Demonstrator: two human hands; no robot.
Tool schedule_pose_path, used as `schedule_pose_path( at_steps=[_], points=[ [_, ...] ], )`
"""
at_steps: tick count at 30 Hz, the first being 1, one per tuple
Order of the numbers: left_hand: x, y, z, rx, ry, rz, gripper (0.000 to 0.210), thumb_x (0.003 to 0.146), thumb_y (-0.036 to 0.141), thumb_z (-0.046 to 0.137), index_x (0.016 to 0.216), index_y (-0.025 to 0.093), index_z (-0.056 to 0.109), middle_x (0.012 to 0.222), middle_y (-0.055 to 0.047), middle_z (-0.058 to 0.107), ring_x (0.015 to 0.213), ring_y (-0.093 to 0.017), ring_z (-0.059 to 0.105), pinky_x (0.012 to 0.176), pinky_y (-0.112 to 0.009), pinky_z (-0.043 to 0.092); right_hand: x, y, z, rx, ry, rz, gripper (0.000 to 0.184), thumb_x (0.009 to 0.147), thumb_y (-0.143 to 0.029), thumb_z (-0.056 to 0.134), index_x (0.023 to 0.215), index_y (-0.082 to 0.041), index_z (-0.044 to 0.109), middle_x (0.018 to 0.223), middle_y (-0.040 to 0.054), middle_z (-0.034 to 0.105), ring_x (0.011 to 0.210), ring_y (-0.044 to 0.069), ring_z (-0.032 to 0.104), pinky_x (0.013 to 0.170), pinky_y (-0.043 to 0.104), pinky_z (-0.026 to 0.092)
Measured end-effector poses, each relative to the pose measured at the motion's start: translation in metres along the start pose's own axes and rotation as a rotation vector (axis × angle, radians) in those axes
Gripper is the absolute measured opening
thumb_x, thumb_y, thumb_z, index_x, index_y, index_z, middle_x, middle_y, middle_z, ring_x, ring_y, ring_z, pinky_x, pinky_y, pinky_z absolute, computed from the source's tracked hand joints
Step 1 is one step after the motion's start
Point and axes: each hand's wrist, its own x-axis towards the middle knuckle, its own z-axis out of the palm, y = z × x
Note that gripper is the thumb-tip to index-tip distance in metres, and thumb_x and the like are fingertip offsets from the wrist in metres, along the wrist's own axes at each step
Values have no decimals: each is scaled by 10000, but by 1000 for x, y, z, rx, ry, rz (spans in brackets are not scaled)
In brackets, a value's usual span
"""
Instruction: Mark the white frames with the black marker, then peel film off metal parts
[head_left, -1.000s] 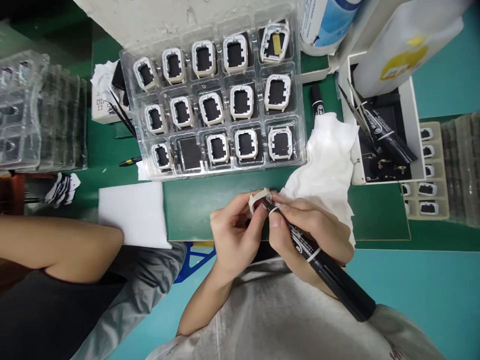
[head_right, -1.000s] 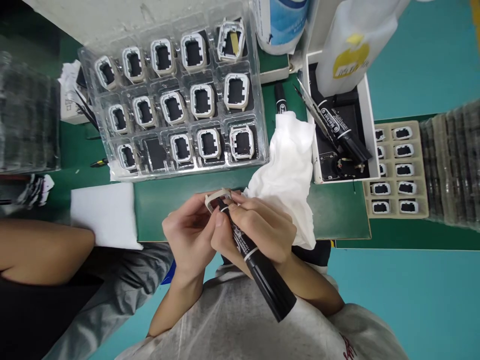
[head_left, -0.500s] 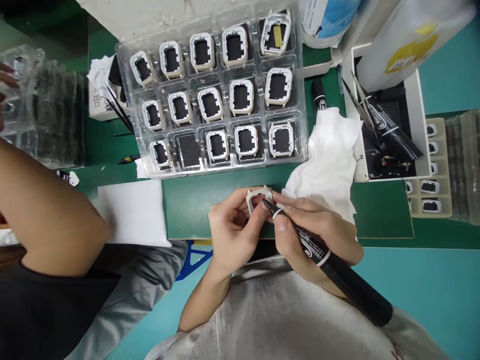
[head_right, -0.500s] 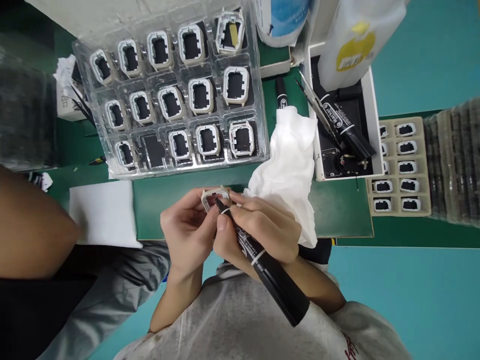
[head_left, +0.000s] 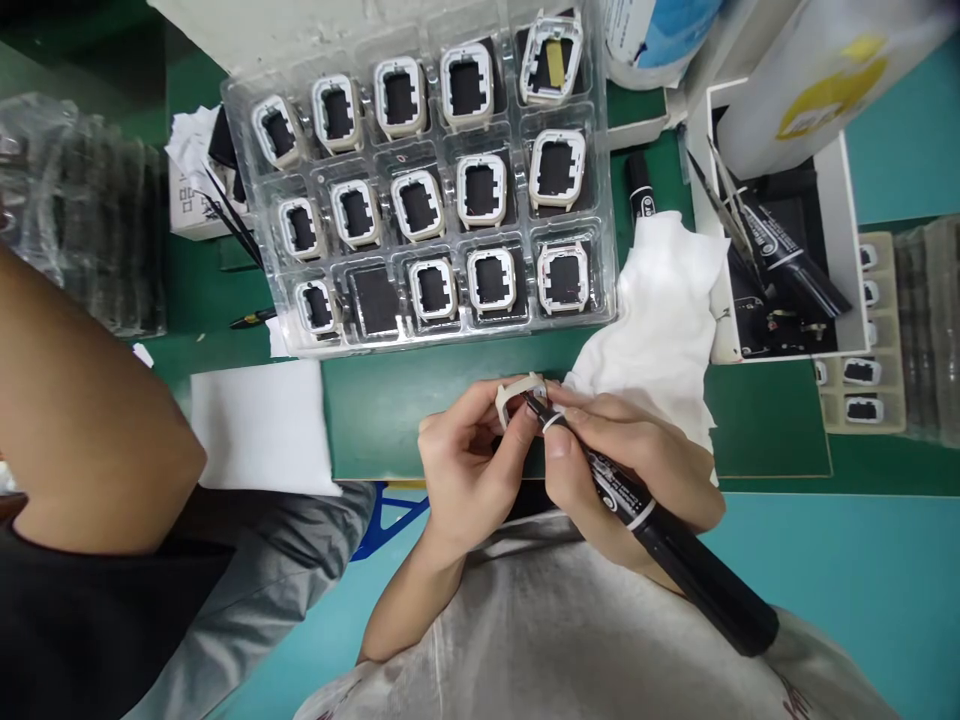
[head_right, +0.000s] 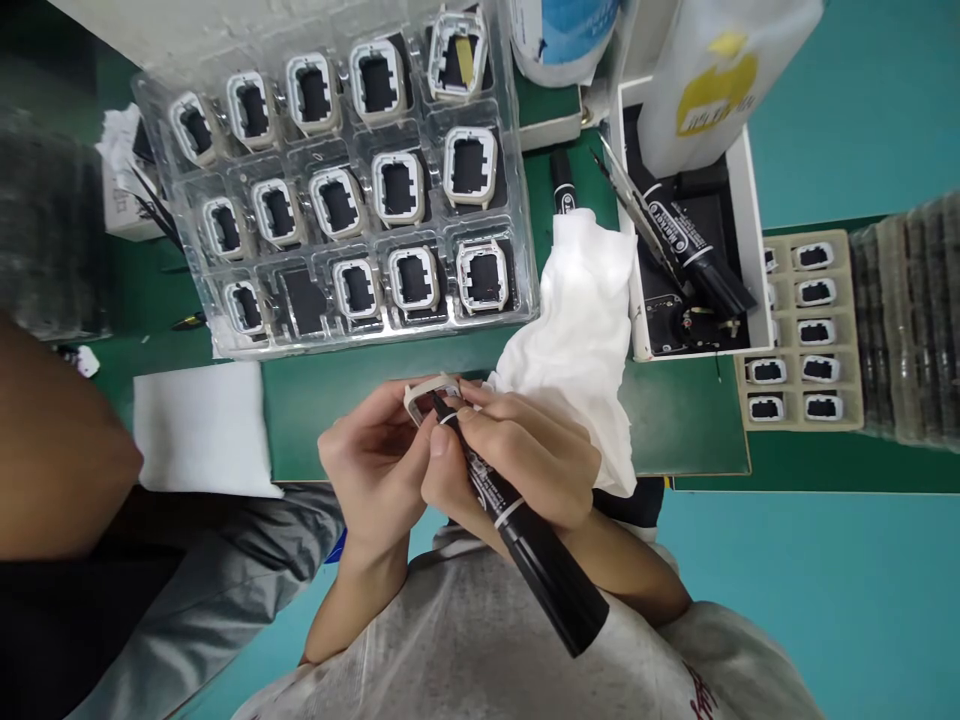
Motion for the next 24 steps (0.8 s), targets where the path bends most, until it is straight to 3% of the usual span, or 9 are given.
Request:
schedule_pose_path(
  at_steps=[8,24],
  points=[
    [-1,0,0,19,0,7,143,981,289,835,1100,214,857,911,-23,837,705,-137,711,674,-225,585,-3,4,3,8,32,-12,241,894,-29,778,1057,-207,774,937,42,867,848,237,871,793,293,758],
    [5,6,-1,-17,-16,-54,199,979,380,836,1031,189,859,823,-39,805,674,-151,703,622,-235,576,-1,3,1,20,4,-13,268,861,-11,788,1046,-204,776,931,55,872,835,254,871,735,315,765]
  ],
)
